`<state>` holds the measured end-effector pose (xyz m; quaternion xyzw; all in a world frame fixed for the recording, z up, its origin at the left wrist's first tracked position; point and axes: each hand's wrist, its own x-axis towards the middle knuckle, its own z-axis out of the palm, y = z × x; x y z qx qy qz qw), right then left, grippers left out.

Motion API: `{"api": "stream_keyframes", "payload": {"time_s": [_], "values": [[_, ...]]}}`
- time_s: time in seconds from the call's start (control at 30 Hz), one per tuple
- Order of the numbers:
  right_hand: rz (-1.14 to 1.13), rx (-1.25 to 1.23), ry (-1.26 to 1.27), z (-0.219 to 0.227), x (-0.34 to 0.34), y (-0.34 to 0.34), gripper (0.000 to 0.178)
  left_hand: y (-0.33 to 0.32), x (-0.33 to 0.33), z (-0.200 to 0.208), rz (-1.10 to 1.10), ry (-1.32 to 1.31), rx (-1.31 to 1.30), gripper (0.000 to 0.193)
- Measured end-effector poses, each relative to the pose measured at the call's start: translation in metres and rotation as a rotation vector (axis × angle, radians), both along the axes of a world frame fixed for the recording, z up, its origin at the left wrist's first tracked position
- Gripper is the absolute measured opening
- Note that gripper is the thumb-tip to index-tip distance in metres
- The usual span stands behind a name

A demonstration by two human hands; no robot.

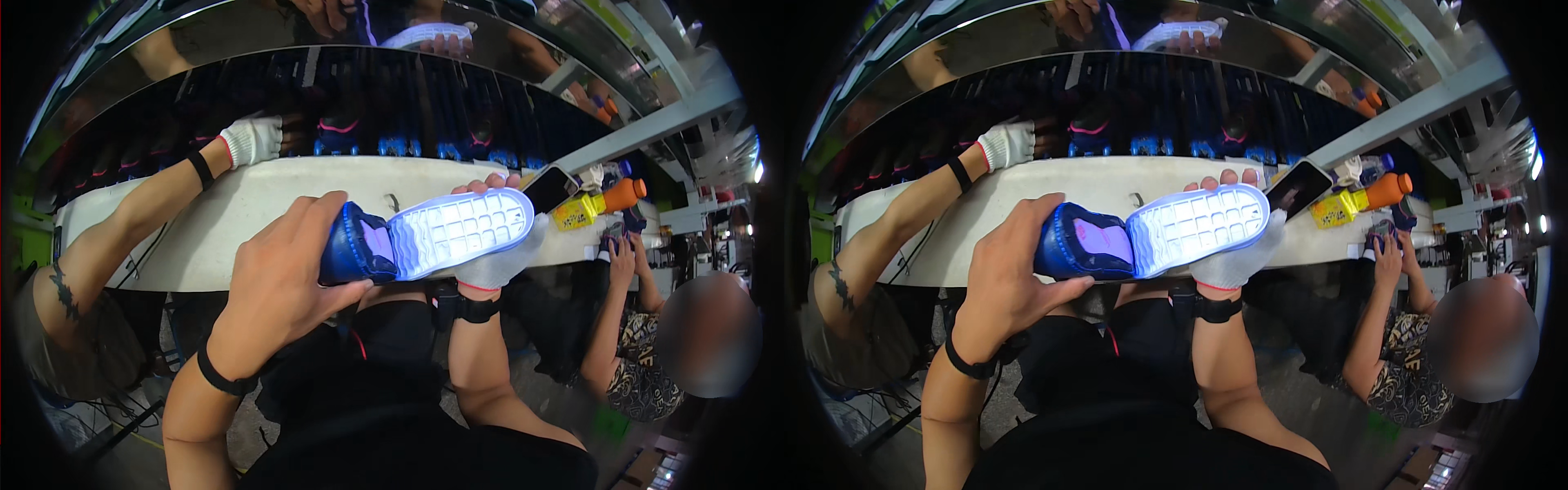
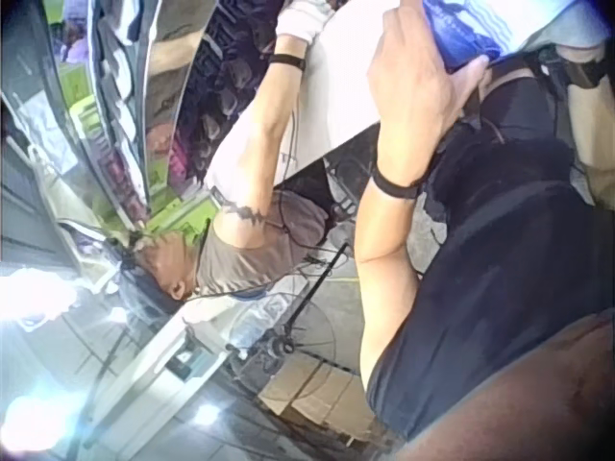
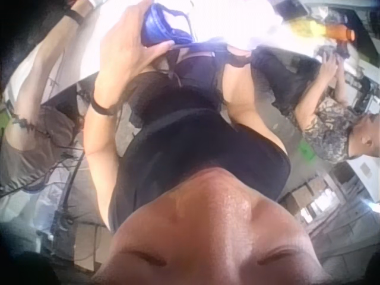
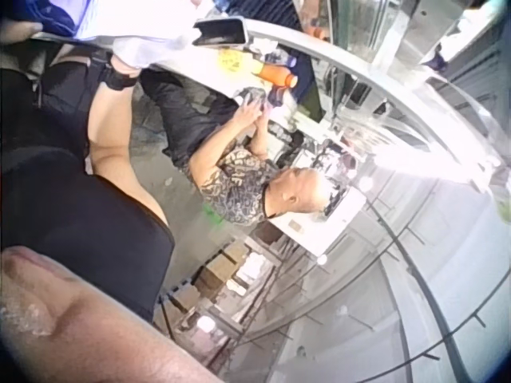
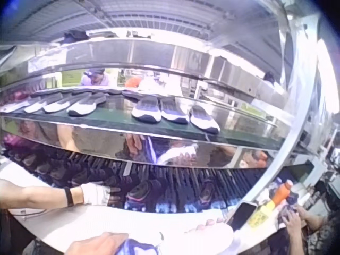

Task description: The worker is seen assembling and inspecting athletic shoes on a factory production line, specifically fitting uppers onto lasts and checking the alignment with the soles.

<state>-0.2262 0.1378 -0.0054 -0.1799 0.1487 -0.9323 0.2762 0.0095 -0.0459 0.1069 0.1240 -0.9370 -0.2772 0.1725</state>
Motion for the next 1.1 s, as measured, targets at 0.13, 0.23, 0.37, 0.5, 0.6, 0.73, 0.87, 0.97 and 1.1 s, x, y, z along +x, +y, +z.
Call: {"api": "stream_keyframes", "payload": {"time_s": [0.13,0.23,0.37,0.5,0.6,0.73,0.87,0.97,1.1], "values": [[-0.046,0.033,-0.019,-0.01,-0.001,0.002,0.076,0.004,0.009,-0.007,0.056,0.032,-0.014,0.094],[-0.033,0.02,-0.027,-0.016,-0.006,0.006,0.077,0.01,0.008,-0.009,0.084,0.02,-0.006,0.095],[-0.028,-0.017,-0.019,-0.013,-0.005,0.003,0.078,0.007,0.006,-0.005,0.089,0.013,-0.029,0.095],[-0.004,-0.012,-0.068,0.013,0.014,0.005,0.081,0.011,0.007,0.008,0.051,0.033,-0.131,0.083],[-0.086,0.165,0.179,0.03,0.028,0.004,0.083,0.017,-0.001,0.024,0.002,-0.026,-0.159,0.081],[-0.048,0.605,0.665,0.072,0.067,0.006,0.092,0.028,-0.004,0.036,-0.083,-0.04,-0.211,0.085],[0.008,0.572,1.111,0.102,0.04,0.0,0.071,0.035,-0.004,0.033,-0.098,-0.009,-0.26,0.084],[-0.628,0.865,1.333,0.15,-0.045,-0.028,0.047,0.038,-0.002,0.016,-0.061,0.043,-0.302,0.086],[-1.297,1.428,1.544,0.192,-0.197,-0.075,0.041,0.048,-0.013,0.007,-0.047,0.025,-0.303,0.087]]}}
